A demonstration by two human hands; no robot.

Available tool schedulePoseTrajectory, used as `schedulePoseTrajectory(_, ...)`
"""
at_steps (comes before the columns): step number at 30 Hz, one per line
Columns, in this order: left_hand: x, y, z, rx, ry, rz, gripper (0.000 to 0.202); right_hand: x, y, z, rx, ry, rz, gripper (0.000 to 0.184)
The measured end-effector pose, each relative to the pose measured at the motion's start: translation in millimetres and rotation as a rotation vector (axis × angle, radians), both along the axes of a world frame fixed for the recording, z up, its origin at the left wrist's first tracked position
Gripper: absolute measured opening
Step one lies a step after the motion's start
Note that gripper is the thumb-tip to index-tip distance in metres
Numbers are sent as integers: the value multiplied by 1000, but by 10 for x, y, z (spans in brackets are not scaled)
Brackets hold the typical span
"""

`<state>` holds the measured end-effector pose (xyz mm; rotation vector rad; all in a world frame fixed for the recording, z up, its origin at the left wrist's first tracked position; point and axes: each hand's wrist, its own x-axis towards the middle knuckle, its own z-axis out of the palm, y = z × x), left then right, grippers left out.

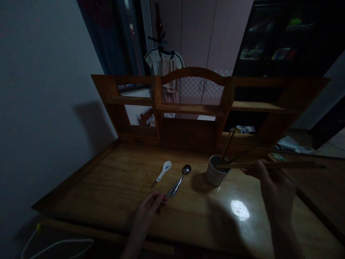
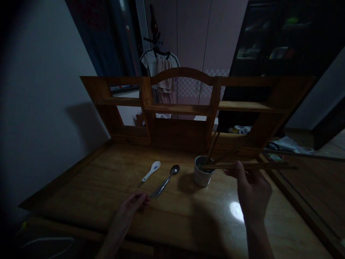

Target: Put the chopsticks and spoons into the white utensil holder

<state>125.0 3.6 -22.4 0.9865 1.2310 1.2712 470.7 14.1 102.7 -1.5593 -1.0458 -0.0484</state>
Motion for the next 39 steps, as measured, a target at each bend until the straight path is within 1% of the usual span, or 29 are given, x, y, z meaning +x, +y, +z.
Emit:
schedulePoseTrajectory(3,-8,-19,-17,9,15,0,30,-99,84,-106,-48,-77,7,36)
schedulePoseTrajectory(6,-11,-34,-28,0,12,9,31,-193,153,-155,-54,-246,-46,36)
schedulePoseTrajectory(8,-9,-40,-26,-2,13,7,31,-243,188,-174,-43,-301,-69,36)
schedulePoseTrajectory(12,-8,-47,-28,8,27,2,32,-321,228,-220,-42,-276,-41,34)
schedulePoseTrajectory(15,-12,-50,-42,13,36,11,33,-368,239,-257,-30,-267,-51,31)
schedulePoseTrajectory(20,-15,-61,-55,7,43,3,36,-426,259,-301,9,-322,-59,28)
schedulePoseTrajectory(23,-14,-61,-71,10,44,11,36,-434,277,-359,8,-356,-76,30)
schedulePoseTrajectory(26,-16,-53,-94,18,32,15,34,-416,295,-463,-13,-327,-77,33)
schedulePoseTrajectory(29,-14,-49,-92,18,32,18,35,-392,301,-564,-36,-219,-28,33)
schedulePoseTrajectory(31,-9,-53,-73,14,32,18,35,-382,295,-602,-51,-138,-11,33)
schedulePoseTrajectory(35,-1,-59,-53,28,23,22,33,-371,272,-607,-62,-39,-26,35)
schedulePoseTrajectory(39,1,-28,-46,6,-32,32,34,-350,254,-589,-42,-13,-26,36)
